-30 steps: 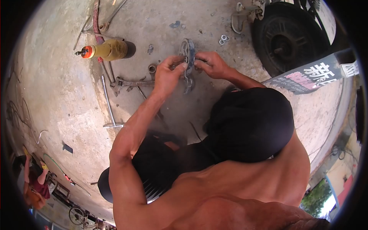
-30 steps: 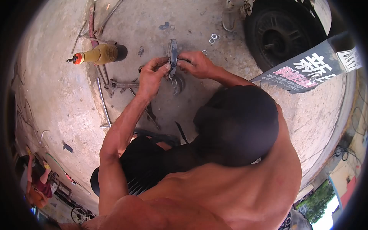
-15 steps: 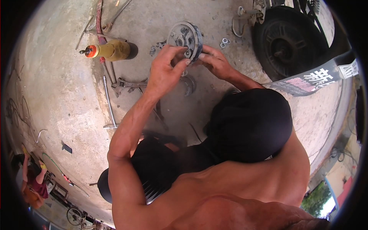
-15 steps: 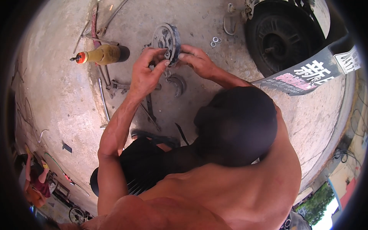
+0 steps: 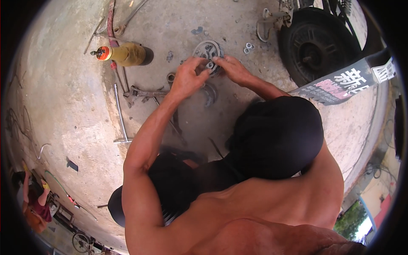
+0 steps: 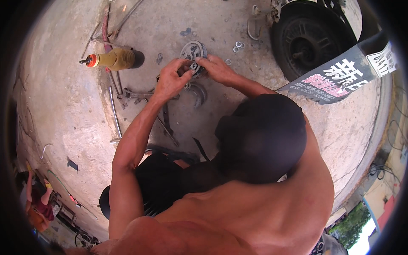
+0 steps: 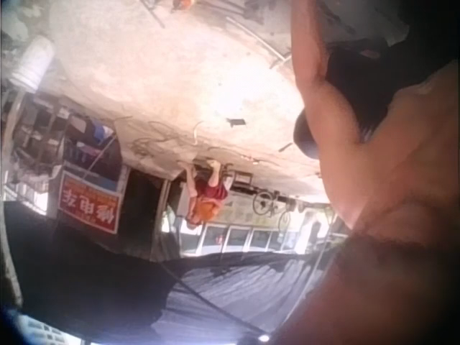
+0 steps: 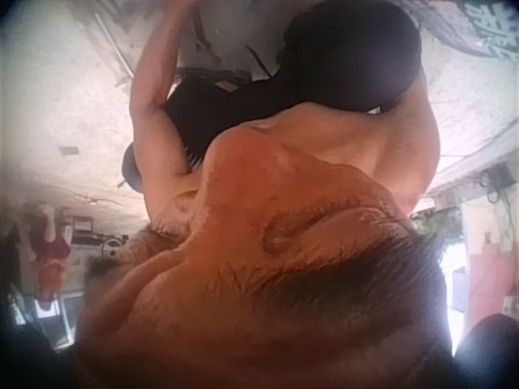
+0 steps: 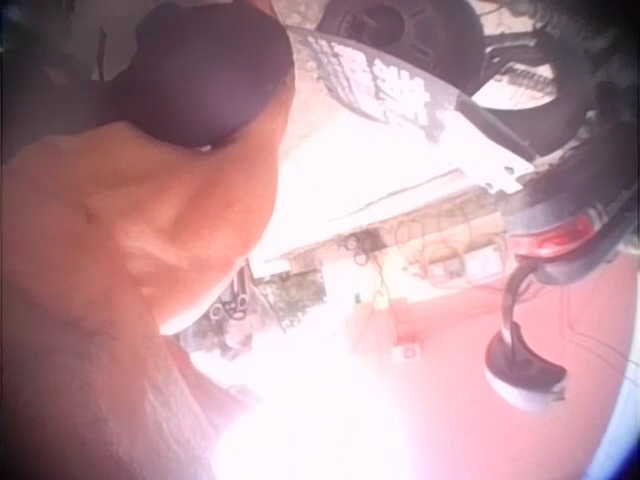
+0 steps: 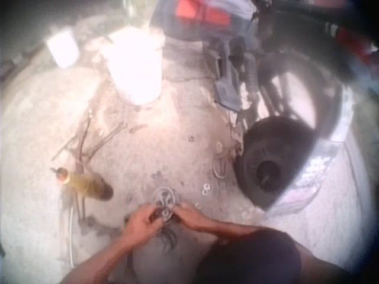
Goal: The person works on a motorcycle brake assembly by hand, first checking the internal components of the brake hub and then using a T-handle wrench to loosen or tighten a bolt on the brake arm.
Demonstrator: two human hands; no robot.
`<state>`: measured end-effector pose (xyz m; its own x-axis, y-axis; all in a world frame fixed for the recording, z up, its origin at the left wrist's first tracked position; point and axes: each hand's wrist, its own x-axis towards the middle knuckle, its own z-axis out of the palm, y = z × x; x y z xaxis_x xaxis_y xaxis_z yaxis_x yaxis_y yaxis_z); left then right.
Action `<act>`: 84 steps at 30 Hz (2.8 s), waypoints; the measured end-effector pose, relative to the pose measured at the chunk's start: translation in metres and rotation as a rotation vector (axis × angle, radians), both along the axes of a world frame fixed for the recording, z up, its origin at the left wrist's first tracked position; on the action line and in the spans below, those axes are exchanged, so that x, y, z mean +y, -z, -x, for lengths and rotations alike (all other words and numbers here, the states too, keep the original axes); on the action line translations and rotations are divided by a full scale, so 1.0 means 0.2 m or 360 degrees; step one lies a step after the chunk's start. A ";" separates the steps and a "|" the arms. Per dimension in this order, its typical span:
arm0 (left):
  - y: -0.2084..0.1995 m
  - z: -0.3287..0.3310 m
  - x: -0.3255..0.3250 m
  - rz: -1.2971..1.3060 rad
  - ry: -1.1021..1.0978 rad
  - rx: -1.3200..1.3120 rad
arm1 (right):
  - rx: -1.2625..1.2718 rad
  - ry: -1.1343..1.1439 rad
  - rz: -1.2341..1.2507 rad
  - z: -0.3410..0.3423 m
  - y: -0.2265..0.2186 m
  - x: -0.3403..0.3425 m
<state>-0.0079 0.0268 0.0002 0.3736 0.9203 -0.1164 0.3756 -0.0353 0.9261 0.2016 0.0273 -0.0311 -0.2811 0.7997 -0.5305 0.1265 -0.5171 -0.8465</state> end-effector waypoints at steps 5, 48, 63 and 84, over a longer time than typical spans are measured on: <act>0.02 0.00 -0.02 0.0421 -0.0291 -0.0023 | -0.0071 -0.0058 -0.0001 -0.05 0.00 -0.03; -0.02 -0.14 -0.25 -0.0061 -0.0351 0.0380 | -0.0225 -0.0222 -0.0316 -0.04 -0.12 -0.15; 0.27 -0.02 -0.02 -0.0344 -0.0394 0.0463 | 0.0117 0.0417 -0.0044 0.15 0.20 -0.01; 0.30 -0.06 -0.08 -0.0380 -0.0558 0.0372 | -0.0055 0.0423 0.0023 0.11 0.27 -0.02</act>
